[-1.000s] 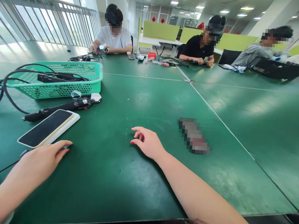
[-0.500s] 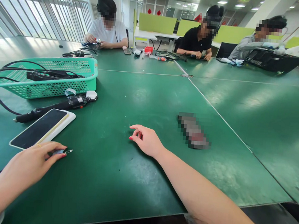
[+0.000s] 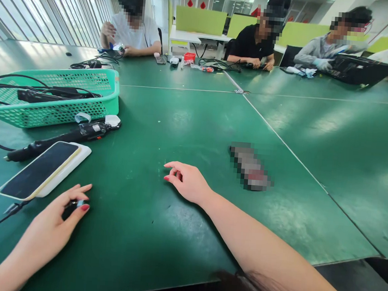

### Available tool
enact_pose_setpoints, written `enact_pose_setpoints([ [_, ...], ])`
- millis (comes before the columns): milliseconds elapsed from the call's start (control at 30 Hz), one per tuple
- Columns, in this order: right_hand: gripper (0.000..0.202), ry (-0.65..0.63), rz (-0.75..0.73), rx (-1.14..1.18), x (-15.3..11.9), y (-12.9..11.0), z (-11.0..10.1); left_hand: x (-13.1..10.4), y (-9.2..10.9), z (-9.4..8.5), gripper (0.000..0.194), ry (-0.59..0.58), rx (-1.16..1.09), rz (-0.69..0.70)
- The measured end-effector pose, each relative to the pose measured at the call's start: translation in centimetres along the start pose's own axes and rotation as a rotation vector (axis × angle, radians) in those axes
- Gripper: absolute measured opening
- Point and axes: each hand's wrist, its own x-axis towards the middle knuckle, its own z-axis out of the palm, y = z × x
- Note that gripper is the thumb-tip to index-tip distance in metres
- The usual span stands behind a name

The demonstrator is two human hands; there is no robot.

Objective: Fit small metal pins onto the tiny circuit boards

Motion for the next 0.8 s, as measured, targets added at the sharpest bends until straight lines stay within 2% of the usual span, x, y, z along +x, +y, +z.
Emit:
enact_pose_setpoints([
  [200, 0.022, 0.013, -0.016, -0.082, 0.2, 0.0, -0.1, 2.1, 9.4, 3.7, 0.012, -0.143, -0.421, 0.079],
  [267, 0.020, 0.058, -0.015, -0.142, 0.2, 0.3, -0.2, 2.9, 12.3, 4.7, 0.013, -0.203, -0.655, 0.058],
  [333, 0.020, 0.105, 0.006, -0.207, 0.3, 0.7, -0.5, 3.5, 14.3, 5.4, 0.012, -0.228, -0.866, 0.021],
  [400, 0.023, 0.134, 0.028, -0.257, 0.3, 1.1, -0.7, 3.9, 15.2, 5.7, 0.012, -0.202, -1.005, 0.005],
  [467, 0.027, 0.143, 0.040, -0.279, 0.2, 1.3, -0.9, 4.2, 15.1, 6.0, 0.011, -0.198, -1.072, -0.006],
  [667, 0.031, 0.093, -0.039, -0.372, 0.1, 1.1, -0.5, 4.7, 14.0, 7.2, 0.011, -0.416, -1.232, 0.059],
  [800, 0.030, 0.033, -0.104, -0.414, 0.0, 0.8, -0.3, 4.7, 14.1, 7.2, 0.015, -0.388, -1.329, -0.002],
])
